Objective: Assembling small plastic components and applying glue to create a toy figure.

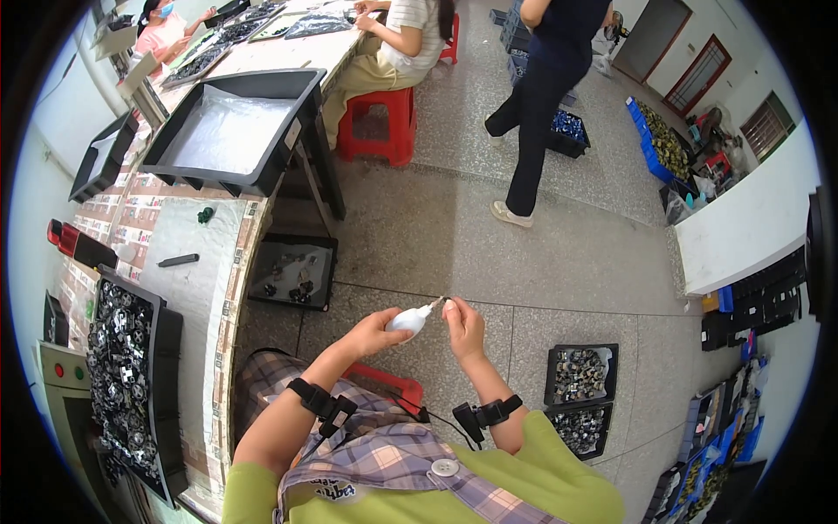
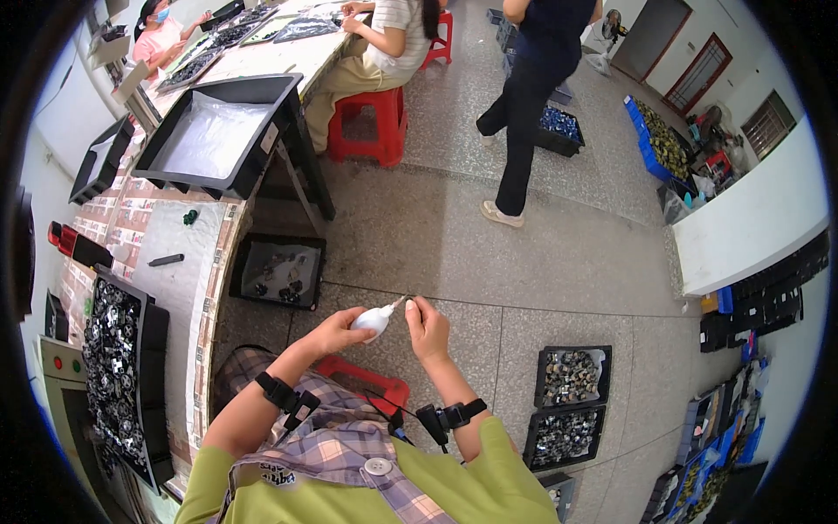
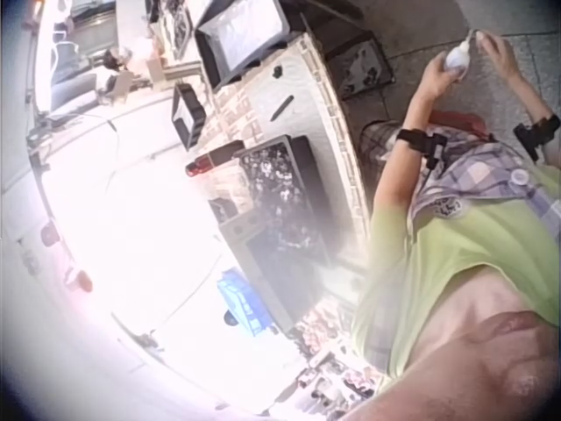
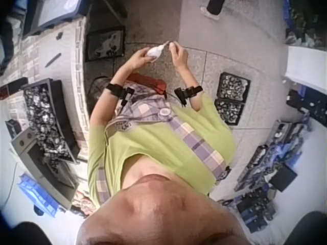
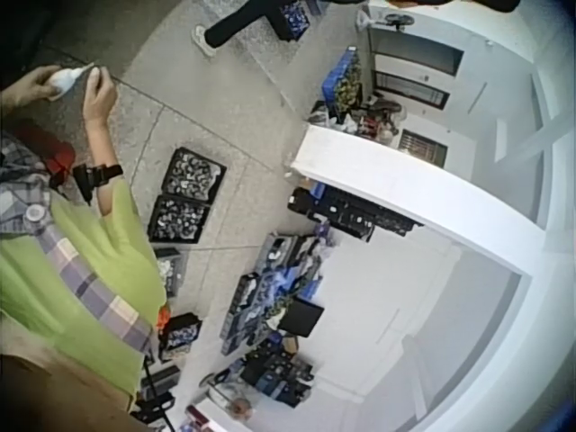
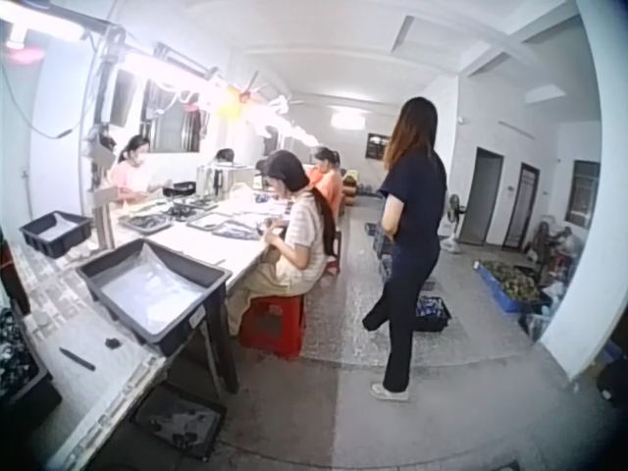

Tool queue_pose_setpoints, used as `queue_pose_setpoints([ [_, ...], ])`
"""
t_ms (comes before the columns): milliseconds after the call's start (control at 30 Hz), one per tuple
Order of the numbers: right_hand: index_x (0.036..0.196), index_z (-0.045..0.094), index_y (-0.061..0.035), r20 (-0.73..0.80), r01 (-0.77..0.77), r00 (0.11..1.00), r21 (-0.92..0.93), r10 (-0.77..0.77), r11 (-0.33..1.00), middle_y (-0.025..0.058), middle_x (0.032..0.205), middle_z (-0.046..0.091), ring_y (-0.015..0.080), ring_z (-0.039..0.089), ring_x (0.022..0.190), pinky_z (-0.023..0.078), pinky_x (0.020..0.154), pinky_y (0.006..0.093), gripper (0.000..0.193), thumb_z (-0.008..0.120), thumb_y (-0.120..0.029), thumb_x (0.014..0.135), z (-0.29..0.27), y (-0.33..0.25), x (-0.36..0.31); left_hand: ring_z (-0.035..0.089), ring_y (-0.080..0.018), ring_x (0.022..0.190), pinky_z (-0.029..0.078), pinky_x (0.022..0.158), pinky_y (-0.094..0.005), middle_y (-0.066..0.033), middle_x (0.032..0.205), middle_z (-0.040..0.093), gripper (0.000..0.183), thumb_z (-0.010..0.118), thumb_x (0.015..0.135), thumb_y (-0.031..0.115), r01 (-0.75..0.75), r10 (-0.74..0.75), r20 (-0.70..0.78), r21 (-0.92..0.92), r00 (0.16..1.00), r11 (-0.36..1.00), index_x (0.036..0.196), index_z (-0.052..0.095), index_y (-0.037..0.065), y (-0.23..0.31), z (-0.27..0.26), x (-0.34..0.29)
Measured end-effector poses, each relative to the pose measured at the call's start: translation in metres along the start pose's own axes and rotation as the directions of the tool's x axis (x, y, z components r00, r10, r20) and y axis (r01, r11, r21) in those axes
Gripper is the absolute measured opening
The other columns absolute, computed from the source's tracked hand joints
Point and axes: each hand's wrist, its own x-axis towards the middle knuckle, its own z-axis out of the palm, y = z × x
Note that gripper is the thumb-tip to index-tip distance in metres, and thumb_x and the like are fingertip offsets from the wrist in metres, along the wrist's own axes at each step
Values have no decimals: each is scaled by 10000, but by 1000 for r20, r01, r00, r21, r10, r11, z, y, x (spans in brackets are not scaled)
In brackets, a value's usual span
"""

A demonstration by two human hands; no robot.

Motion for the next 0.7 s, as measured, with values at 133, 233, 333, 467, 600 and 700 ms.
queue_pose_setpoints([
  [133, 729, 503, -19, 12, -18, 1000, -7, 18, 1000, 132, 542, 465, 250, 478, 474, 344, 466, 341, 309, 439, -290, 864, -3, -1, 2, 546, -151, 830, 424, 748, -280, -72, 894, 593, 403, 628, 771, 279, 24, -24, 12, -1, 1000, 1000, 1067, 544, 19, 5, 1, 2],
  [233, 738, 511, -22, 24, -33, 999, -1, 33, 999, 119, 545, 477, 233, 498, 485, 358, 473, 333, 293, 436, -278, 862, -3, 0, 3, 546, -154, 827, 425, 745, -281, -72, 889, 593, 403, 629, 771, 279, 12, -12, 10, 6, 1000, 1000, 1067, 543, 19, -2, 0, 5],
  [333, 738, 509, -23, 21, -33, 999, 11, 33, 999, 111, 546, 480, 222, 503, 487, 362, 474, 330, 288, 435, -273, 861, -3, 1, 3, 548, -154, 829, 425, 745, -283, -72, 890, 594, 401, 628, 772, 280, 5, -5, 15, 20, 1000, 1000, 1065, 543, 19, -4, 0, 6],
  [467, 736, 509, -25, 33, -44, 998, -8, 45, 999, 113, 550, 487, 229, 505, 489, 363, 474, 330, 286, 435, -271, 861, -3, 1, 3, 548, -156, 830, 425, 746, -285, -72, 888, 596, 400, 628, 772, 284, 3, -3, 4, 9, 1000, 1000, 1058, 545, 17, -2, 0, 5],
  [600, 730, 504, -26, 3, -6, 1000, 18, 6, 1000, 119, 553, 489, 237, 504, 489, 363, 473, 332, 282, 435, -266, 861, -1, 4, 3, 507, -92, 804, 415, 720, -237, -10, 888, 553, 349, 613, 807, 208, -1, 0, 34, 25, 999, 1000, 1079, 514, 12, 0, -1, 5],
  [700, 727, 502, -27, 11, -6, 1000, 1, 6, 1000, 120, 553, 488, 238, 504, 487, 363, 472, 332, 283, 438, -267, 861, -1, 5, 3, 507, -96, 801, 416, 719, -239, -12, 889, 552, 348, 612, 805, 211, 8, -9, 33, 22, 999, 1000, 1074, 516, 11, 0, -2, 5],
])
